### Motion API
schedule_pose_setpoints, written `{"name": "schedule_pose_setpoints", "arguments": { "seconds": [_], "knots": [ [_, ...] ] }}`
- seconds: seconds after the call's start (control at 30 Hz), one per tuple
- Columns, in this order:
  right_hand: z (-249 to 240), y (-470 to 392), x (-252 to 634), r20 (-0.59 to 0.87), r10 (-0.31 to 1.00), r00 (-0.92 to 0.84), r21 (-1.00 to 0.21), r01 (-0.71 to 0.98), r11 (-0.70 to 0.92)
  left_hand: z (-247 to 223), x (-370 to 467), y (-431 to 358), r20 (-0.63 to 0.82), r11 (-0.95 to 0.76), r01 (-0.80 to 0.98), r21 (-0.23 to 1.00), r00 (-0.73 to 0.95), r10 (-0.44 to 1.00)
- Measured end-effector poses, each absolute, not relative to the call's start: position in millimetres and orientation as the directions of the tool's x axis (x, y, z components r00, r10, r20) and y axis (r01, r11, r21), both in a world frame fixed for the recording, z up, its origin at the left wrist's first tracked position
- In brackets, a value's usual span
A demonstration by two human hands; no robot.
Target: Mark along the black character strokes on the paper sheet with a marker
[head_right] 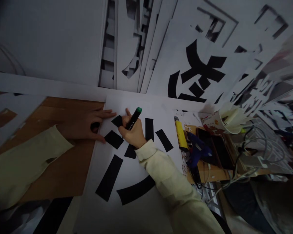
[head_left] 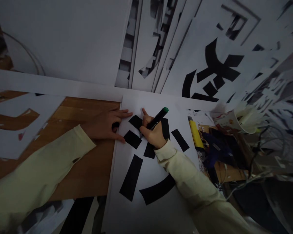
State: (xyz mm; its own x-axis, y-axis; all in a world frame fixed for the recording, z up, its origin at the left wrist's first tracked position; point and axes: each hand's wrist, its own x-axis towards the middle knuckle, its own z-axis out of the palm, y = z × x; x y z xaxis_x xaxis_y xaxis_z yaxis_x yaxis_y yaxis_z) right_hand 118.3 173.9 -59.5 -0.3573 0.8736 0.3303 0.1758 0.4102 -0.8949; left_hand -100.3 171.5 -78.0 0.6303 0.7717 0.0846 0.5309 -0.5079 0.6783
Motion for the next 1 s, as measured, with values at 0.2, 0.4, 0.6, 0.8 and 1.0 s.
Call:
{"name": "schedule_pose_setpoints", "arguments": {
  "seconds": [0.2,0.4,0.6,0.8,1.0],
  "knots": [
    [-58,174,119,0.344,0.862,-0.373,-0.902,0.122,0.413,-85,-103,172,0.135,-0.542,0.5,0.676,0.639,0.757],
    [-57,174,118,0.36,0.88,-0.309,-0.905,0.114,0.41,-76,-101,171,0.093,-0.521,0.529,0.67,0.637,0.766],
    [-58,174,118,0.367,0.868,-0.335,-0.897,0.119,0.426,-73,-100,171,0.095,-0.53,0.532,0.661,0.642,0.761],
    [-61,174,119,0.379,0.858,-0.348,-0.903,0.065,0.425,-71,-100,170,0.077,-0.527,0.544,0.653,0.645,0.76],
    [-60,175,119,0.381,0.848,-0.369,-0.905,0.04,0.423,-68,-98,170,0.057,-0.506,0.562,0.654,0.631,0.774]
  ]
}}
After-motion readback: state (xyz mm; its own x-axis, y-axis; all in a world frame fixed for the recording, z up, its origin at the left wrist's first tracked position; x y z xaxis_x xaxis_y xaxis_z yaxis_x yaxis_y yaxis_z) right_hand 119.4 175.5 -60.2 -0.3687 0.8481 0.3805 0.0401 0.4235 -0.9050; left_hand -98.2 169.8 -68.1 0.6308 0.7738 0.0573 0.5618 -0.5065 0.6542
